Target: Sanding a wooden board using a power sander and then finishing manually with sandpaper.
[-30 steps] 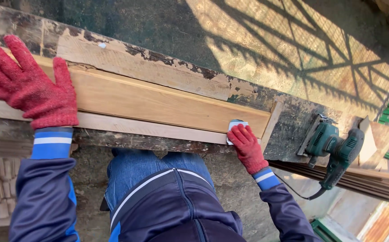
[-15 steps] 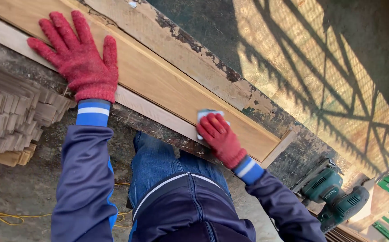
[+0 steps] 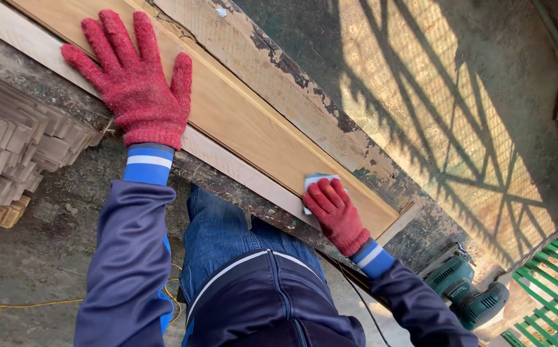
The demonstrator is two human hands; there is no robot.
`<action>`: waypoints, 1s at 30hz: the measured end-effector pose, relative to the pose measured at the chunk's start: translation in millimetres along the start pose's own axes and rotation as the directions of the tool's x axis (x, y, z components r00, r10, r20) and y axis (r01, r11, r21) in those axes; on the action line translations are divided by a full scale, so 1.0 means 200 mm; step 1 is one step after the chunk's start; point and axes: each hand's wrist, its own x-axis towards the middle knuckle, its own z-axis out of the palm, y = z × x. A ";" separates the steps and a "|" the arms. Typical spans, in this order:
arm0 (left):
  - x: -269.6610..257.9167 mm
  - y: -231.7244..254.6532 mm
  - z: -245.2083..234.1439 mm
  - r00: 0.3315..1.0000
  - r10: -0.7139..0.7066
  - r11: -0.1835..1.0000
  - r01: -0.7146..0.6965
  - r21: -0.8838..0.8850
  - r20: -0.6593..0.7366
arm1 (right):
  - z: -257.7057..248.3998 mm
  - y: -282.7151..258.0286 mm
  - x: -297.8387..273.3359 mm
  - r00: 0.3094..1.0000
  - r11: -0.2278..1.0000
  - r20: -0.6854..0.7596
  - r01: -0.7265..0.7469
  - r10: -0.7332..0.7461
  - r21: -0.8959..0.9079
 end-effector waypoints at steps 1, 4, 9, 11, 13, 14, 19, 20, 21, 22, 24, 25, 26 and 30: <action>0.00 -0.01 0.00 1.000 0.003 1.000 -0.003 0.012 -0.010 | -0.01 -0.03 0.15 0.999 0.999 0.000 0.034 -0.034 0.010; -0.01 -0.02 0.02 0.999 0.014 1.000 -0.014 0.021 -0.030 | 0.01 -0.13 0.50 0.997 0.997 -0.040 0.063 -0.062 0.039; -0.01 -0.02 0.02 0.999 0.021 0.999 -0.020 0.028 -0.030 | -0.03 -0.10 0.40 0.992 0.994 -0.095 0.090 -0.084 0.056; -0.01 -0.02 0.01 1.000 -0.005 1.000 0.005 0.009 -0.001 | 0.01 -0.04 0.11 0.999 1.000 -0.025 0.021 -0.021 -0.007; -0.01 -0.03 0.02 1.000 0.007 1.000 -0.006 0.018 -0.029 | -0.03 -0.02 0.00 1.000 1.000 0.016 0.020 -0.020 0.023; -0.01 -0.03 0.03 0.998 0.023 0.999 -0.022 0.030 -0.059 | -0.05 -0.01 -0.05 0.999 0.999 0.052 0.014 -0.017 0.052; 0.00 -0.03 0.03 0.999 0.006 0.999 -0.004 0.034 -0.047 | -0.04 -0.14 0.61 0.994 0.995 -0.051 0.097 -0.096 0.015; -0.01 -0.03 0.03 0.999 0.005 0.999 -0.004 0.034 -0.038 | -0.02 -0.19 0.77 0.989 0.992 -0.073 0.128 -0.127 0.009; -0.01 -0.03 0.03 0.999 0.004 0.999 -0.002 0.042 -0.041 | -0.02 -0.22 0.84 0.988 0.991 -0.079 0.132 -0.131 0.013; -0.01 -0.03 0.04 0.999 0.002 0.999 0.000 0.051 -0.044 | -0.01 -0.24 0.92 0.988 0.990 -0.101 0.125 -0.118 0.064; -0.02 -0.04 0.03 0.999 0.016 0.998 -0.014 0.059 -0.035 | -0.02 -0.26 0.91 0.989 0.988 -0.122 0.100 -0.085 0.119; -0.01 -0.03 0.03 1.000 0.002 0.999 -0.001 0.046 -0.025 | -0.04 -0.23 0.83 0.990 0.987 -0.092 0.114 -0.104 0.109; -0.01 -0.03 0.03 1.000 -0.011 0.999 0.012 0.032 -0.014 | -0.06 -0.20 0.76 0.990 0.987 -0.062 0.129 -0.123 0.100; 0.00 -0.04 0.03 0.999 -0.036 0.999 0.036 0.029 0.003 | -0.06 -0.12 0.31 0.997 0.995 0.007 0.079 -0.079 0.057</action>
